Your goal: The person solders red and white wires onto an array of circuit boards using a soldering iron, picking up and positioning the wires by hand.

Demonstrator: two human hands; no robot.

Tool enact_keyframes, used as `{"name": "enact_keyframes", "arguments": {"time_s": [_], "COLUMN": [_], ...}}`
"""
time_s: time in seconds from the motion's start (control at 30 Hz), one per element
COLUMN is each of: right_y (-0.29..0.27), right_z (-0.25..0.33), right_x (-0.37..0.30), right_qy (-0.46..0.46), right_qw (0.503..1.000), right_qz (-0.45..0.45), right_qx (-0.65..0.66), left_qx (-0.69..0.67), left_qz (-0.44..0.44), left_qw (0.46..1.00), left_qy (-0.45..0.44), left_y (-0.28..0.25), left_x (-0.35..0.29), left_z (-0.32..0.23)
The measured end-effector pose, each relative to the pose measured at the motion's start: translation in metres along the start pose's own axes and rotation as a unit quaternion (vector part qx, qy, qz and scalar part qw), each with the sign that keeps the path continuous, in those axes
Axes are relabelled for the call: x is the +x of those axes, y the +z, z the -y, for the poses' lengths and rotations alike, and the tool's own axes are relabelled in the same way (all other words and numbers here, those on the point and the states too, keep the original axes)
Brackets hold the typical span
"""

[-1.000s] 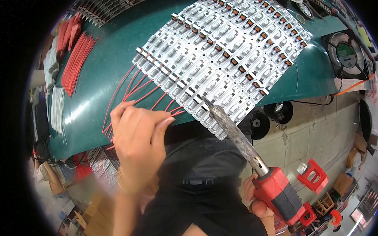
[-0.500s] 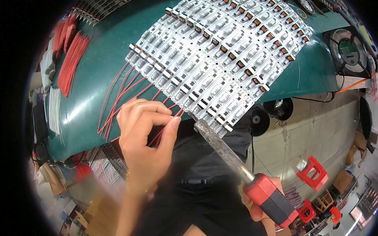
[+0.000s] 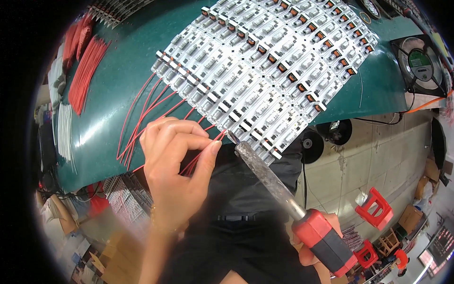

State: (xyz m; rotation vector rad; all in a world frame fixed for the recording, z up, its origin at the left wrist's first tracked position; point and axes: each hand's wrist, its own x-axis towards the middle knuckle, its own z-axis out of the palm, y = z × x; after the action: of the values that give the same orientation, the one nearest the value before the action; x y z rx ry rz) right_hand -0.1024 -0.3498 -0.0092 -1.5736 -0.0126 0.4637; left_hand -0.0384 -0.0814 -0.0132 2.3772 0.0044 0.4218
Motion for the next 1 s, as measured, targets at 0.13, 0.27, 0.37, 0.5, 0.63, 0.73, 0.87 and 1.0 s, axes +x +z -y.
{"name": "enact_keyframes", "arguments": {"time_s": [0.13,0.27,0.37,0.5,0.63,0.73,0.87,1.0], "right_y": [-0.009,-0.007,-0.011,-0.018,0.001,0.006,0.006,0.005], "right_z": [-0.011,-0.013,-0.019,-0.029,-0.011,0.005,-0.005,-0.014], "right_x": [-0.001,-0.003,-0.006,-0.02,-0.009,0.003,-0.002,-0.002], "right_qy": [-0.041,-0.038,-0.013,-0.073,-0.07,-0.011,-0.016,-0.076], "right_qw": [0.997,0.997,0.999,0.994,0.996,0.999,0.999,0.99], "right_qz": [0.043,0.035,0.026,0.003,-0.055,-0.001,-0.03,-0.039], "right_qx": [-0.04,-0.051,-0.041,-0.08,-0.028,0.041,0.038,0.112], "left_qx": [0.005,0.007,0.005,0.013,0.015,0.008,-0.013,-0.022], "left_qz": [0.001,-0.003,-0.004,-0.003,-0.004,-0.005,-0.043,-0.036], "left_qw": [1.0,1.0,1.0,1.0,1.0,1.0,0.999,0.999], "left_qy": [0.002,0.002,0.002,0.001,0.001,0.004,-0.004,0.003], "left_y": [0.0,-0.001,0.002,0.0,0.0,0.0,0.004,-0.004], "left_x": [-0.001,-0.001,-0.001,0.0,0.0,0.001,-0.005,-0.009], "left_z": [0.0,0.0,0.001,0.0,-0.001,0.0,0.003,0.008]}}
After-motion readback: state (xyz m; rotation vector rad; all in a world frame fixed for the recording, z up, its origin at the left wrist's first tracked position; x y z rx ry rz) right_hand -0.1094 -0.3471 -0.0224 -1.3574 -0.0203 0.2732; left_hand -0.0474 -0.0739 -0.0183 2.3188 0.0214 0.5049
